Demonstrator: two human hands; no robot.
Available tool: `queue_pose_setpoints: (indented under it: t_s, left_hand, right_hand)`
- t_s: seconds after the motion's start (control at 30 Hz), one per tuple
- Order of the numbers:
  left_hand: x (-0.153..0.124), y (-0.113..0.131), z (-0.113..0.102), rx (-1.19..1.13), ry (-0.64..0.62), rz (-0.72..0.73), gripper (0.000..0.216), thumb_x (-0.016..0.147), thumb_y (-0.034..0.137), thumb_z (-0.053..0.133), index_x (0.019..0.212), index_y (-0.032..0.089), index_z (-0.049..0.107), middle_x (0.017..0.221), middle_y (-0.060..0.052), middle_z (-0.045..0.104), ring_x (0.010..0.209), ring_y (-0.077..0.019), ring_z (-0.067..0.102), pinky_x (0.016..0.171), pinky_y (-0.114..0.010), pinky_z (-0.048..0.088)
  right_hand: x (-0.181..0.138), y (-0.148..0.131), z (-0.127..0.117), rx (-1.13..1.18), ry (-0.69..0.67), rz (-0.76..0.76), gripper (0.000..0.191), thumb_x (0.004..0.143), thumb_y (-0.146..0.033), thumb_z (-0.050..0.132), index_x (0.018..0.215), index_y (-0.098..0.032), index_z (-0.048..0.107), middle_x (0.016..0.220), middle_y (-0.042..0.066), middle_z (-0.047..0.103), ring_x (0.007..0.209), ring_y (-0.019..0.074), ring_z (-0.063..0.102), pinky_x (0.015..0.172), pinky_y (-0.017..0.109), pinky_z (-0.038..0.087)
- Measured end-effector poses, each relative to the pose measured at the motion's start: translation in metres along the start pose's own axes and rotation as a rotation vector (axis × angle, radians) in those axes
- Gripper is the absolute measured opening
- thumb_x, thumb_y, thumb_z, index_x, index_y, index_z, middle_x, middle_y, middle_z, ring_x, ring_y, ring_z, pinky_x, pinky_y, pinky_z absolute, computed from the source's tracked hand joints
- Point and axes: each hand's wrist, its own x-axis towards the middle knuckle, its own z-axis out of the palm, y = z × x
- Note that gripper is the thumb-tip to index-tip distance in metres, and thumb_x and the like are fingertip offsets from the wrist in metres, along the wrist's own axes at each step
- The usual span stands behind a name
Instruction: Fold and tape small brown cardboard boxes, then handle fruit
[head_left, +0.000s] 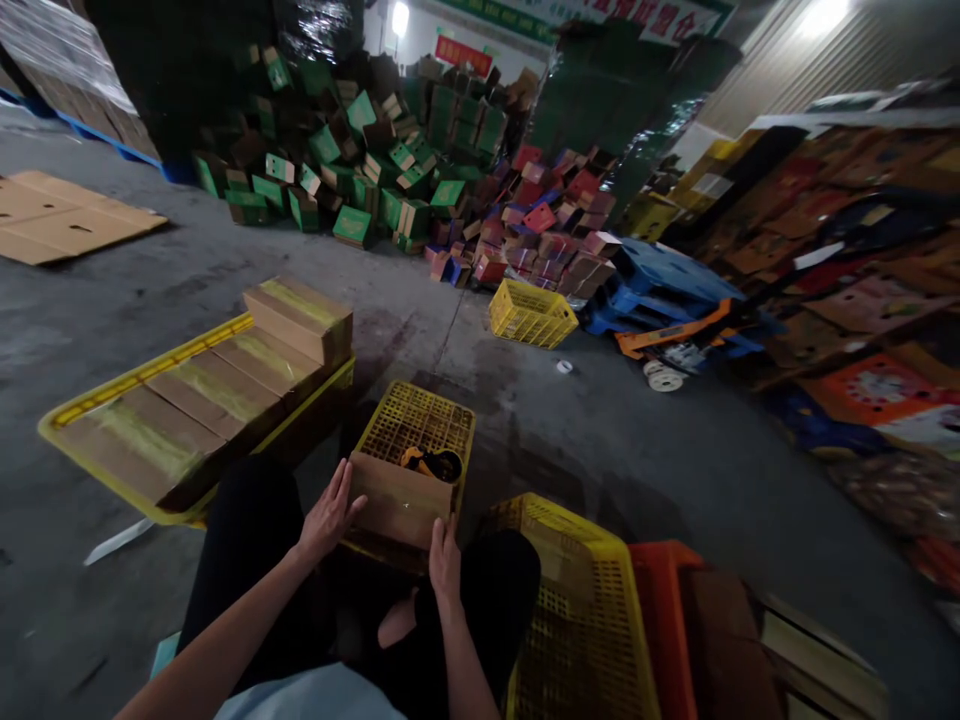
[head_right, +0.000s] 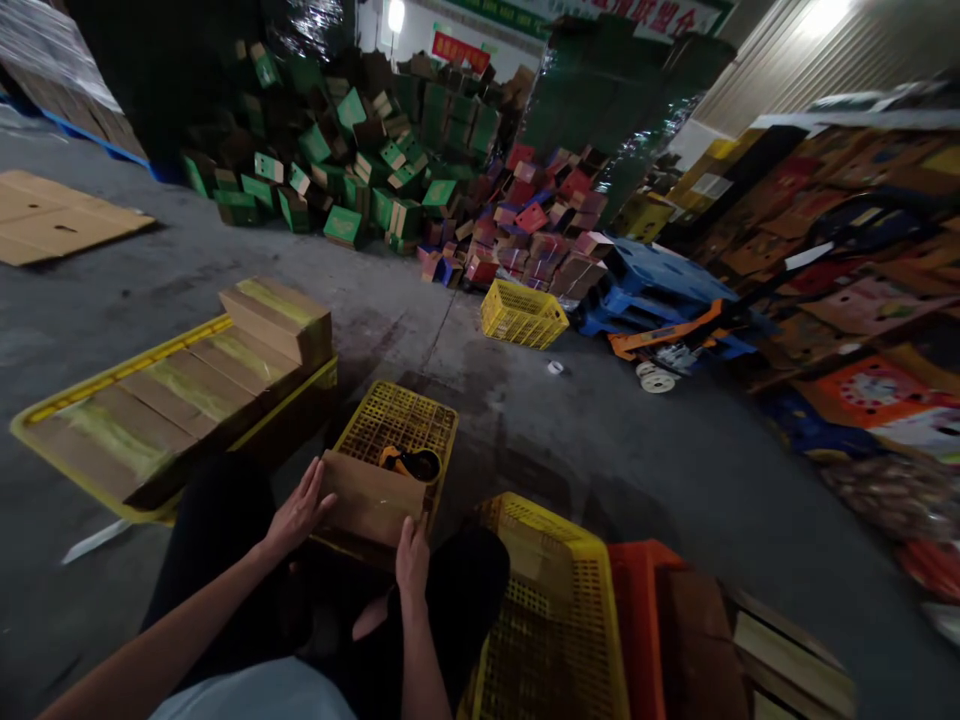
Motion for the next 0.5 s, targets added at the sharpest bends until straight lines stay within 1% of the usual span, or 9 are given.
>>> queue_pose_setpoints:
  t_s: [0.07, 0.1, 0.17, 0.2, 0.23, 0.27, 0.33, 0.37, 0.5]
  left_hand:
    - [-0.001, 0.000, -0.003, 0.020, -0.006, 0.006, 0.076, 0.102, 0.052, 0.037, 0.162, 0.020, 0.003, 0.165, -0.019, 0.023, 0.140, -0.0306, 0.048, 0.105, -0.041, 0.049]
    - [-0.002, 0.001, -0.004, 0.046, -0.002, 0.011, 0.076, 0.102, 0.052, 0.037, 0.162, 0.019, 0.003, 0.165, -0.019, 0.024, 0.142, -0.0316, 0.044, 0.108, -0.045, 0.047]
    - [-0.008, 0.005, -0.004, 0.120, 0.016, 0.035, 0.076, 0.102, 0.052, 0.038, 0.162, 0.018, 0.007, 0.164, -0.020, 0.025, 0.148, -0.0342, 0.033, 0.114, -0.054, 0.037]
    - [-0.013, 0.008, -0.003, 0.155, 0.023, 0.058, 0.076, 0.101, 0.052, 0.039, 0.162, 0.017, 0.010, 0.164, -0.019, 0.025, 0.150, -0.0351, 0.028, 0.116, -0.058, 0.032]
    - [-0.019, 0.013, -0.002, 0.181, 0.022, 0.092, 0.076, 0.101, 0.052, 0.041, 0.161, 0.016, 0.013, 0.164, -0.019, 0.026, 0.152, -0.0352, 0.025, 0.118, -0.059, 0.028]
    - [-0.025, 0.018, 0.000, 0.193, 0.005, 0.144, 0.075, 0.100, 0.052, 0.043, 0.161, 0.016, 0.017, 0.164, -0.018, 0.026, 0.152, -0.0346, 0.024, 0.120, -0.058, 0.026]
    - [-0.037, 0.030, 0.004, 0.199, -0.034, 0.248, 0.074, 0.098, 0.050, 0.046, 0.160, 0.016, 0.022, 0.164, -0.016, 0.028, 0.152, -0.0324, 0.025, 0.121, -0.054, 0.024]
    - [-0.041, 0.035, 0.005, 0.208, -0.040, 0.265, 0.075, 0.097, 0.049, 0.048, 0.160, 0.015, 0.023, 0.164, -0.016, 0.027, 0.152, -0.0324, 0.025, 0.122, -0.053, 0.024]
    - [-0.045, 0.046, 0.005, 0.239, -0.023, 0.257, 0.078, 0.092, 0.035, 0.053, 0.159, 0.011, 0.023, 0.164, -0.017, 0.027, 0.152, -0.0322, 0.025, 0.122, -0.052, 0.022]
  right_hand:
    - [-0.003, 0.000, -0.001, -0.016, 0.002, -0.005, 0.083, 0.102, -0.061, 0.010, 0.145, -0.001, 0.048, 0.131, 0.024, 0.065, 0.123, 0.0280, 0.064, 0.102, 0.038, 0.047]
    - [-0.005, -0.001, -0.001, -0.022, 0.009, -0.009, 0.083, 0.102, -0.061, 0.012, 0.148, -0.001, 0.045, 0.136, 0.024, 0.061, 0.127, 0.0287, 0.060, 0.105, 0.040, 0.045]
    - [-0.011, -0.009, -0.001, -0.060, 0.044, -0.032, 0.081, 0.102, -0.062, 0.017, 0.153, -0.001, 0.034, 0.151, 0.025, 0.046, 0.141, 0.0314, 0.046, 0.112, 0.047, 0.037]
    - [-0.014, -0.015, 0.001, -0.096, 0.056, -0.070, 0.080, 0.102, -0.061, 0.020, 0.155, -0.002, 0.030, 0.156, 0.025, 0.039, 0.146, 0.0326, 0.037, 0.115, 0.050, 0.033]
    - [-0.019, -0.022, 0.003, -0.142, 0.055, -0.127, 0.078, 0.103, -0.060, 0.022, 0.156, -0.004, 0.028, 0.160, 0.022, 0.033, 0.150, 0.0330, 0.029, 0.117, 0.053, 0.030]
    - [-0.023, -0.030, 0.006, -0.195, 0.041, -0.201, 0.074, 0.103, -0.057, 0.023, 0.157, -0.007, 0.029, 0.161, 0.020, 0.031, 0.152, 0.0327, 0.024, 0.118, 0.054, 0.028]
    - [-0.032, -0.044, 0.013, -0.282, -0.027, -0.334, 0.067, 0.104, -0.053, 0.027, 0.156, -0.012, 0.033, 0.162, 0.015, 0.031, 0.152, 0.0309, 0.023, 0.119, 0.052, 0.027]
    - [-0.035, -0.049, 0.016, -0.312, -0.045, -0.355, 0.066, 0.104, -0.053, 0.029, 0.156, -0.014, 0.033, 0.162, 0.014, 0.032, 0.152, 0.0309, 0.024, 0.119, 0.053, 0.026]
    - [-0.039, -0.058, 0.023, -0.372, -0.049, -0.338, 0.065, 0.103, -0.054, 0.033, 0.156, -0.016, 0.033, 0.162, 0.012, 0.031, 0.151, 0.0317, 0.028, 0.120, 0.054, 0.025]
